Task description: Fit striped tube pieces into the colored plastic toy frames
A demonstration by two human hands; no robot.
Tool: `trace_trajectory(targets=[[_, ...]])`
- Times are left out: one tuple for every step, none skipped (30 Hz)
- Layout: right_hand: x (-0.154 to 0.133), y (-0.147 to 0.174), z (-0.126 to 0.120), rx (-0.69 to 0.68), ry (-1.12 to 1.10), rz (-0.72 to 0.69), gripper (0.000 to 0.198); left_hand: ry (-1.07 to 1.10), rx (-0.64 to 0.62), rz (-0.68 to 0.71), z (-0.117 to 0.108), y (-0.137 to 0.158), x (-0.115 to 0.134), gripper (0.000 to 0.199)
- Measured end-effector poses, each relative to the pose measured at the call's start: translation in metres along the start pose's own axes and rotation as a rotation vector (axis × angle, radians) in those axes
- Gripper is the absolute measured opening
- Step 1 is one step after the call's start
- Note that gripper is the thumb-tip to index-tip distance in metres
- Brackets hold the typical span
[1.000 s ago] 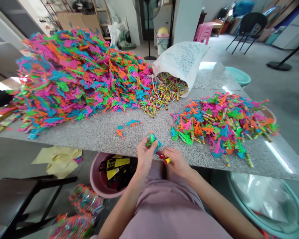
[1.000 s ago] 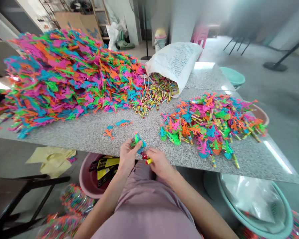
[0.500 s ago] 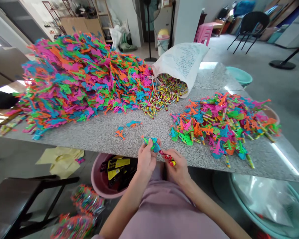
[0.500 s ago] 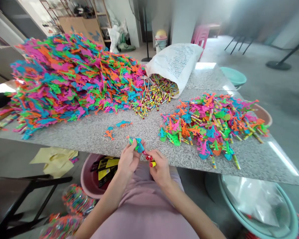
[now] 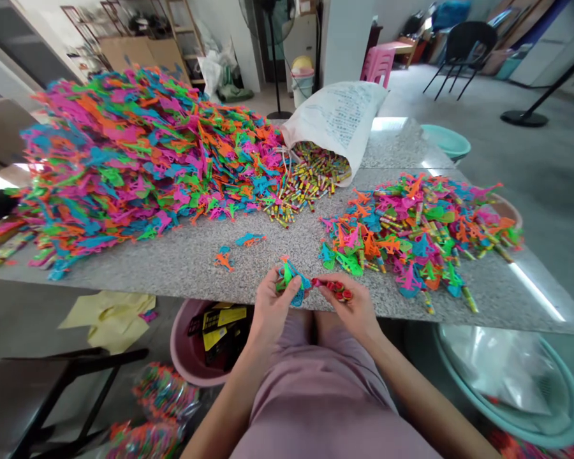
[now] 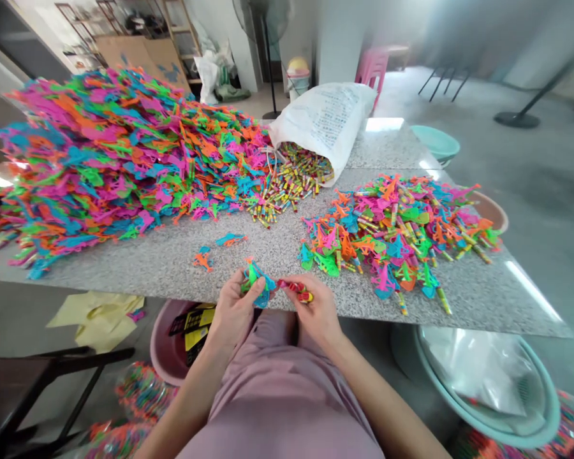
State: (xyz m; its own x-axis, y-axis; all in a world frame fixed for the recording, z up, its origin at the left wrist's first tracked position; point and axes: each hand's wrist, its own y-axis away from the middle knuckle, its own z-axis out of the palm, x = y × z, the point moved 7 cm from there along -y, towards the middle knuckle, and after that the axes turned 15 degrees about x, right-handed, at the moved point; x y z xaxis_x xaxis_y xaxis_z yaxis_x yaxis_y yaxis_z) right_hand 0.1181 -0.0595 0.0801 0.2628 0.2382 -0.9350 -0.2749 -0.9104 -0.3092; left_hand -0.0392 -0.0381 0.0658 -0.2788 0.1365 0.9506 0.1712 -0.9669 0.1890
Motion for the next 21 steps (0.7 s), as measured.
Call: trace_trajectory(targets=[[-0.003, -0.001, 0.001, -0.023, -0.003, -0.013, 0.015, 0.002, -0.004, -0.009, 0.001, 0.002, -0.001, 0.022], [-0.005, -0.001, 0.001, -0.032, -0.005, -0.020, 0.015, 0.002, 0.002, -0.018, 0.001, 0.003, -0.002, 0.023], [-0.007, 0.000, 0.001, -0.030, -0.006, -0.022, 0.015, 0.002, 0.011, -0.027, 0.001, 0.002, -0.003, 0.025], [-0.008, 0.001, 0.001, -0.025, -0.006, -0.027, 0.016, 0.004, 0.020, -0.038, 0.000, 0.002, -0.004, 0.025], [-0.009, 0.003, 0.001, -0.018, -0.004, -0.034, 0.016, 0.008, 0.025, -0.049, 0.000, 0.001, -0.005, 0.025], [-0.010, 0.004, 0.001, -0.011, 0.000, -0.042, 0.017, 0.015, 0.029, -0.060, -0.001, 0.001, -0.006, 0.025], [-0.011, 0.006, 0.001, -0.006, 0.006, -0.051, 0.017, 0.026, 0.031, -0.067, -0.001, 0.001, -0.007, 0.025], [-0.012, 0.007, 0.001, 0.000, 0.012, -0.061, 0.017, 0.040, 0.033, -0.071, 0.000, 0.001, -0.008, 0.025], [-0.013, 0.008, 0.001, 0.007, 0.015, -0.072, 0.018, 0.054, 0.035, -0.072, 0.000, 0.002, -0.008, 0.026], [-0.014, 0.009, 0.001, 0.014, 0.017, -0.081, 0.018, 0.071, 0.041, -0.070, 0.001, 0.003, -0.008, 0.026], [-0.015, 0.009, 0.000, 0.026, 0.018, -0.085, 0.018, 0.087, 0.048, -0.067, 0.001, 0.004, -0.008, 0.026], [-0.016, 0.010, 0.000, 0.042, 0.021, -0.086, 0.017, 0.102, 0.056, -0.068, 0.002, 0.005, -0.007, 0.027], [-0.016, 0.010, -0.001, 0.058, 0.027, -0.085, 0.017, 0.112, 0.065, -0.071, 0.002, 0.005, -0.007, 0.027], [-0.015, 0.010, -0.002, 0.073, 0.036, -0.082, 0.017, 0.117, 0.072, -0.077, 0.003, 0.006, -0.007, 0.028], [-0.015, 0.011, -0.003, 0.079, 0.044, -0.081, 0.017, 0.119, 0.077, -0.082, 0.003, 0.007, -0.007, 0.029], [-0.014, 0.011, -0.003, 0.078, 0.050, -0.085, 0.017, 0.118, 0.079, -0.084, 0.004, 0.008, -0.007, 0.029], [-0.014, 0.011, -0.002, 0.071, 0.053, -0.094, 0.017, 0.112, 0.080, -0.079, 0.004, 0.008, -0.007, 0.029], [-0.013, 0.012, -0.001, 0.060, 0.055, -0.106, 0.017, 0.105, 0.086, -0.065, 0.004, 0.008, -0.006, 0.029], [-0.012, 0.012, 0.000, 0.052, 0.056, -0.117, 0.018, 0.097, 0.096, -0.045, 0.004, 0.008, -0.005, 0.029], [-0.012, 0.013, 0.000, 0.050, 0.057, -0.127, 0.018, 0.092, 0.113, -0.022, 0.003, 0.008, -0.003, 0.028], [-0.011, 0.014, 0.002, 0.047, 0.061, -0.136, 0.019, 0.090, 0.132, 0.000, 0.003, 0.007, -0.003, 0.028]])
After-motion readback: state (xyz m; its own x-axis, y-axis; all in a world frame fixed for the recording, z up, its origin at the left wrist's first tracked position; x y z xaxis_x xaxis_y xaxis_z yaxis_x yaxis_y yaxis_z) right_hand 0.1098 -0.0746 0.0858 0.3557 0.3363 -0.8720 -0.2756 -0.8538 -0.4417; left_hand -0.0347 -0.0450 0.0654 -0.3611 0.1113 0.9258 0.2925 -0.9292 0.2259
